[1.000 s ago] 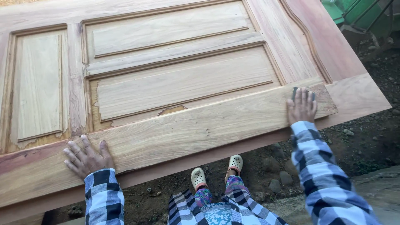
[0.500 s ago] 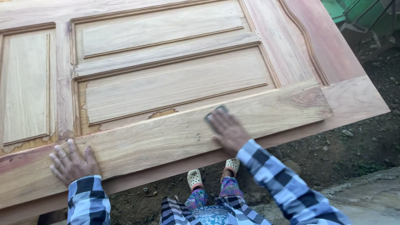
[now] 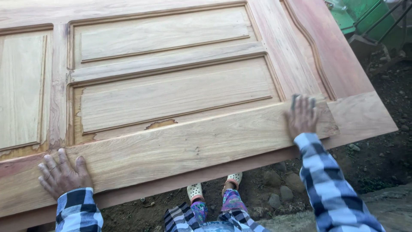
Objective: Sanding the surface of a large wooden door using a hand-held sanding block.
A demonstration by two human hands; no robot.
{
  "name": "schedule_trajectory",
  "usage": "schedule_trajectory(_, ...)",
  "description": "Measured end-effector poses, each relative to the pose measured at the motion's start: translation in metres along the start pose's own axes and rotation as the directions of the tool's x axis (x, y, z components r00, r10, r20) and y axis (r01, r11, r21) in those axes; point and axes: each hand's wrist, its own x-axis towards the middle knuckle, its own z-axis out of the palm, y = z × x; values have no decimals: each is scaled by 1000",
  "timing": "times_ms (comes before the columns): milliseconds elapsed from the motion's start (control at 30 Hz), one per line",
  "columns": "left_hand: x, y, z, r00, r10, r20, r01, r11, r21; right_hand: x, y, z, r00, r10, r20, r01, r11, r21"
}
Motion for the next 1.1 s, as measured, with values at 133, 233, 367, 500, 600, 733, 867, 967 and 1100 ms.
schedule_trajectory(133, 0, -9, 10, 1000, 5, -6, -5, 1000, 27, -10, -4, -33, 990, -54, 127, 14, 955, 296)
schedule_trajectory(233, 2, -13, 15, 999, 30, -20, -29, 998, 50, 10, 16, -34, 993, -62, 104, 30, 959, 280)
schedule_trajectory(367, 0, -10, 11, 1000, 10, -20, -9, 999, 48, 23, 27, -15, 959, 243, 147, -275, 924, 265)
schedule_trajectory(500, 2, -7, 10, 1000, 4, -15, -3, 999, 52, 6, 12, -11, 996, -56, 75, 42, 984, 173)
schedule_trajectory(600, -1, -7, 7, 1000, 10, -6, -10, 999, 53, 1, 17, -25, 977, -105, 188, 37, 943, 331)
schedule_trajectory(733, 1, 1, 3, 1000, -6, -18, 7, 1000, 23, 35, 20, -26, 975, 154, 158, -199, 927, 319)
schedule_trajectory(867, 2, 2, 1, 1000, -14, 15, 14, 1000, 26, 12, -14, -32, 965, 142, 220, -179, 971, 159)
schedule_trajectory(967, 1, 3, 0, 1000, -19, 24, 18, 999, 37, -24, -74, -47, 976, -113, 186, 84, 984, 155)
schedule_trajectory(1100, 0, 2, 2, 999, -27, 24, 26, 999, 47, -78, -176, -101, 859, -482, -174, 512, 820, 255)
